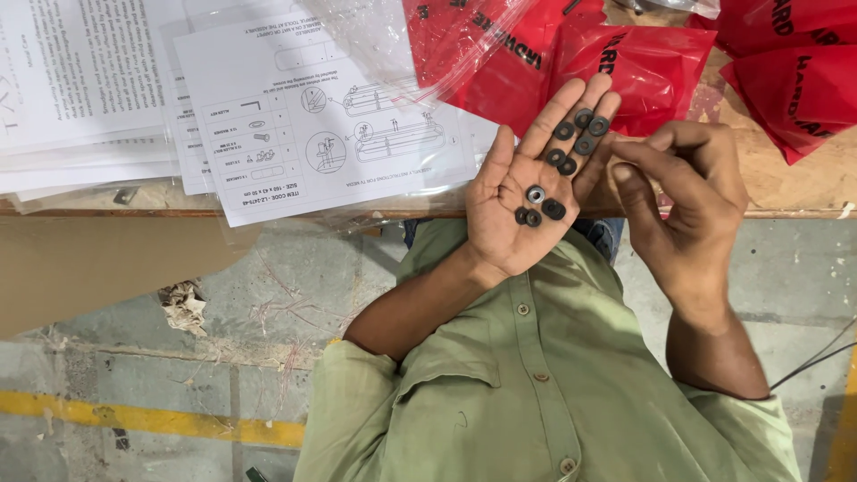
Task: The person sorts small black hardware components, such as washers and nuts, from red plastic bags onto a table. They handle the items by hand, arranging them in their palm and then placing them back into the bags.
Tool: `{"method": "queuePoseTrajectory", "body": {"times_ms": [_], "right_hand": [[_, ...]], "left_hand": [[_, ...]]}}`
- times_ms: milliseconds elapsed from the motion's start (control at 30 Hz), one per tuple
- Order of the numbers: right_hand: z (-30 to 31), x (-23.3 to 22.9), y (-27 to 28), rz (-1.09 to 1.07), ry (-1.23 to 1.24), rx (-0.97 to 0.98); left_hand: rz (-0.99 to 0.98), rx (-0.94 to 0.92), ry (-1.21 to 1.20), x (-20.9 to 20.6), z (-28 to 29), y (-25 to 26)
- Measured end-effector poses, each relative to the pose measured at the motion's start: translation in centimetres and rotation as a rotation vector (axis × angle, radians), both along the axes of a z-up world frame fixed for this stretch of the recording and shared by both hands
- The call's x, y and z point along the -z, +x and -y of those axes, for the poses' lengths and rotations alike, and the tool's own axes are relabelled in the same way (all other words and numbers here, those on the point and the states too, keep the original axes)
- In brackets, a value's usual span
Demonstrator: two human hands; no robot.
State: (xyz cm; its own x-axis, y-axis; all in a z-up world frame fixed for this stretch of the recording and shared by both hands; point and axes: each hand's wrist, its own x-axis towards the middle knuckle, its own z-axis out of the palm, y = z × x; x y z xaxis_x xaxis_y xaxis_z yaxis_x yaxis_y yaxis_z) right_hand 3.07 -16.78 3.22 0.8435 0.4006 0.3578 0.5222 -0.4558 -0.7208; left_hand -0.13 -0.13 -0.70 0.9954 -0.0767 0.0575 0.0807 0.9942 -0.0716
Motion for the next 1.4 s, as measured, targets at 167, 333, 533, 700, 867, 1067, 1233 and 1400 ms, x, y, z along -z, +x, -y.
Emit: {"method": "queuePoseTrajectory", "body": {"times_ms": [167,333,533,700,867,1067,1233,1400], "right_hand": [[-1.2,2.5,-2.1,-0.238,0.525,-0.027],[-2.9,1.7,-2.7,-0.62,1.092,-0.112],[-0.4,7.0,-2.2,-1.141,1.57,-0.197],[-0.5,5.3,-1.5,-1.236,1.463,-0.066],[-1.0,3.9,-1.2,-1.23,1.445,-0.075],[2.5,6.6,-1.5,-1.36,1.566,-0.039],[5.2,4.7,-1.8,-1.429,1.585,0.143],[6.9,3.2,0.3,-1.309,1.707,0.158]], "left_hand": [[0.024,-0.052,-0.03,1.5,0.5,0.3],[0.093,-0.15,-0.064,3.0,2.4,1.6],[-0.045,-0.342,0.642,-0.3,6.3,0.9],[0.026,-0.475,1.476,-2.3,6.4,0.6],[0.126,-0.467,1.471,-2.2,6.8,1.0],[0.147,-0.481,1.233,-3.7,6.7,1.3],[0.166,-0.658,1.735,-4.5,4.5,4.0],[0.331,-0.858,2.278,-5.4,4.0,7.3]]}}
